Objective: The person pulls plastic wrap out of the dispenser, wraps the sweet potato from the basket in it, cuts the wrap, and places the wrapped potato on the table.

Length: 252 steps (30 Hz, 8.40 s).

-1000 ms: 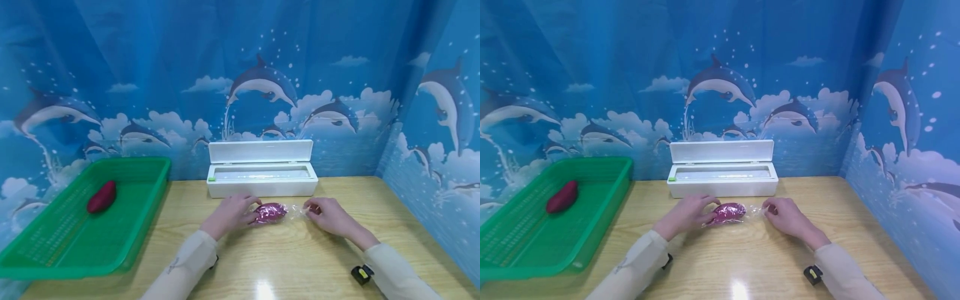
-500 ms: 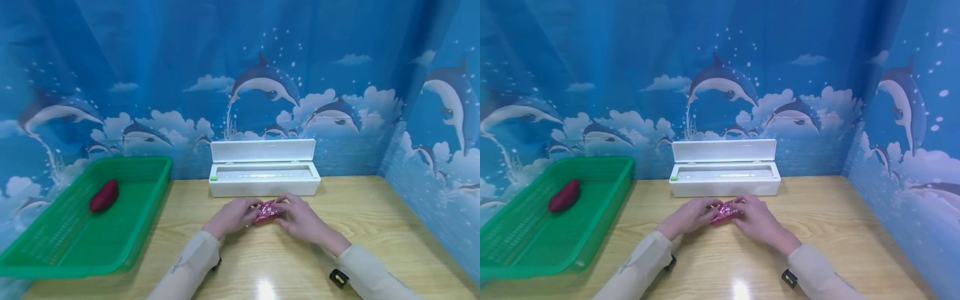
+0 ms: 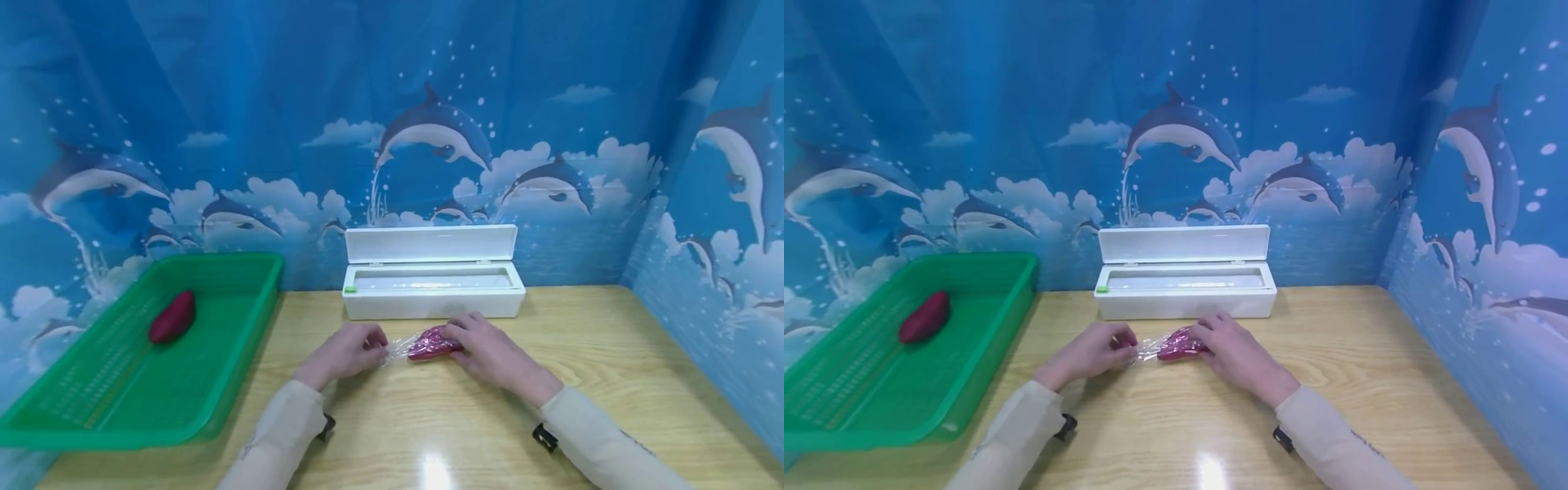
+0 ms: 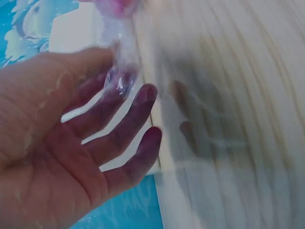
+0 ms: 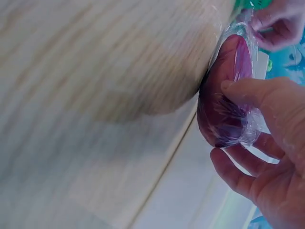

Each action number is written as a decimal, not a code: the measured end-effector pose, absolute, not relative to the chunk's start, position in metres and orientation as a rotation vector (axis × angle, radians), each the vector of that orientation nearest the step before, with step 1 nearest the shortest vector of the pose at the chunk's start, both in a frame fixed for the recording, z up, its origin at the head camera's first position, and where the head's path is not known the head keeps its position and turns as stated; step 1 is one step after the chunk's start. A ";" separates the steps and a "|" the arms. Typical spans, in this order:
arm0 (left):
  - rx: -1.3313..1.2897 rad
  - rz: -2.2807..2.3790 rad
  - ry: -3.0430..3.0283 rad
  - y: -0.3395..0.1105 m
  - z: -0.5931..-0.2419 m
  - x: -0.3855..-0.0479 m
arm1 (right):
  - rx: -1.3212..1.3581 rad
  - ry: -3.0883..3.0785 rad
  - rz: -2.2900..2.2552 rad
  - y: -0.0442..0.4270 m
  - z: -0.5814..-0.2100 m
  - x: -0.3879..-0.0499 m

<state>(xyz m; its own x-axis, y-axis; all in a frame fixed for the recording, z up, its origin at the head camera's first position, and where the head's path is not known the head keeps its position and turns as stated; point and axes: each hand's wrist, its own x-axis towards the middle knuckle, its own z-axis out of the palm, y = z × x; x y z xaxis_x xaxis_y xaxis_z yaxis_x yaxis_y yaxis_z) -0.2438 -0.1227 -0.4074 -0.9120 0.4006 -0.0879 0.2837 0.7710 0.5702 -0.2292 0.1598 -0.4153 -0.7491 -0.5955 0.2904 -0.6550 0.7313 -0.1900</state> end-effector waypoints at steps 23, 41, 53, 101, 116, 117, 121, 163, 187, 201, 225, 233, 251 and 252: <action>0.662 1.202 2.762 -0.085 -0.399 -0.230 | 1.102 -2.831 0.567 0.157 -0.412 -0.227; 0.859 0.653 2.843 -0.072 -0.408 -0.233 | 0.971 -2.936 1.041 0.168 -0.413 -0.240; 0.948 0.688 2.733 -0.077 -0.407 -0.223 | 1.028 -2.989 1.005 0.178 -0.411 -0.228; 0.542 0.256 3.527 -0.077 -0.411 -0.260 | 0.649 -2.791 0.896 0.252 -0.396 -0.194; 0.463 0.066 3.540 -0.071 -0.414 -0.265 | 0.311 -2.673 0.750 0.333 -0.399 -0.195; 0.456 0.064 3.534 -0.071 -0.413 -0.265 | 0.286 -2.694 0.739 0.337 -0.399 -0.195; 0.429 0.064 3.506 -0.069 -0.411 -0.265 | 0.217 -2.753 0.681 0.350 -0.400 -0.198; 0.372 0.019 3.434 -0.066 -0.402 -0.264 | 0.230 -2.950 0.450 0.395 -0.414 -0.253; 0.411 0.067 3.463 -0.068 -0.404 -0.258 | 0.164 -2.965 0.439 0.397 -0.407 -0.248; 0.450 0.145 3.388 -0.087 -0.397 -0.288 | 0.433 -2.748 0.423 0.322 -0.377 -0.249; 0.472 0.773 3.103 -0.108 -0.391 -0.316 | 0.875 -2.825 0.336 0.226 -0.358 -0.334; 0.360 0.898 3.223 -0.127 -0.390 -0.317 | 0.810 -2.816 0.378 0.230 -0.358 -0.339; 0.130 1.067 3.232 -0.142 -0.393 -0.319 | 0.838 -2.840 0.489 0.246 -0.370 -0.341; 0.131 1.075 3.232 -0.142 -0.394 -0.320 | 0.834 -2.840 0.479 0.246 -0.370 -0.341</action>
